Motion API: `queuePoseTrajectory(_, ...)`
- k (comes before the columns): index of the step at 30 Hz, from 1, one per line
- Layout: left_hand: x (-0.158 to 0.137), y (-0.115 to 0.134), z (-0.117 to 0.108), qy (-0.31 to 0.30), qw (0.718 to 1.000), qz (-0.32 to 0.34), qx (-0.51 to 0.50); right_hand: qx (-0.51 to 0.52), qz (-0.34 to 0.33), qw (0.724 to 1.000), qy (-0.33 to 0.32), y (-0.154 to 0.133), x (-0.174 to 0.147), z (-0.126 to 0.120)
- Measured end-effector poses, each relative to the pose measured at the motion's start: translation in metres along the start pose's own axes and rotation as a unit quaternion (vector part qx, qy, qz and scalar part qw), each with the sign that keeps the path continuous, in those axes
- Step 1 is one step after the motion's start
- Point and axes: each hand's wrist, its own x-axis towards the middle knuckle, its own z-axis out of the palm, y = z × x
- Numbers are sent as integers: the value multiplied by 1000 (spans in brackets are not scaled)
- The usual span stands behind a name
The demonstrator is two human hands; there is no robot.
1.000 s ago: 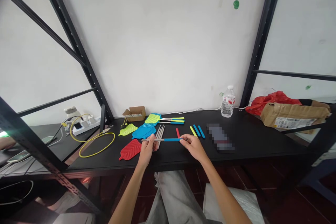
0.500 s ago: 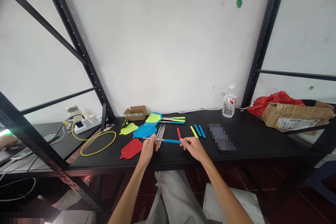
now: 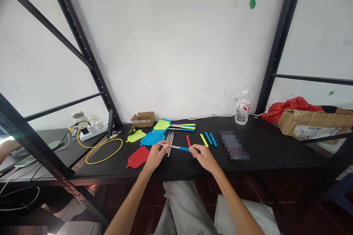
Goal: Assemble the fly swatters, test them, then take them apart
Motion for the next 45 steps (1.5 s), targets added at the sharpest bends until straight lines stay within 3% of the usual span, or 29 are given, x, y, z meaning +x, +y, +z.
queuePoseTrajectory(3,15,-4,-31,53,988,-2,145,37,21,998,42,6,2,-1)
queuePoseTrajectory(5,26,-11,-51,91,958,-38,269,56,30,996,59,9,3,-2)
queuePoseTrajectory(9,37,-28,-74,43,881,-156,445,63,37,995,72,12,4,-1)
queuePoseTrajectory(12,37,-33,-77,1,859,-176,480,54,38,995,74,11,3,0)
queuePoseTrajectory(17,38,-20,-78,-7,843,-157,515,50,32,995,78,9,2,-1)
queuePoseTrajectory(23,43,18,-94,78,848,-98,515,68,37,994,78,9,3,-1)
queuePoseTrajectory(25,45,27,-98,130,869,-77,471,69,38,993,82,9,3,-1)
queuePoseTrajectory(27,46,29,-95,170,916,-85,354,74,39,993,86,10,3,0)
queuePoseTrajectory(29,44,24,-82,187,964,-121,145,82,43,992,89,10,3,0)
queuePoseTrajectory(30,42,19,-72,184,973,-141,16,86,46,991,90,10,3,0)
queuePoseTrajectory(32,34,6,-48,195,942,-173,-210,86,47,991,91,9,2,0)
queuePoseTrajectory(35,19,-11,-14,229,883,-187,-363,80,46,992,89,10,2,-1)
queuePoseTrajectory(38,8,-19,1,229,869,-164,-408,79,51,992,90,10,2,-1)
queuePoseTrajectory(45,0,-14,-3,185,871,-136,-434,77,58,991,92,11,1,-2)
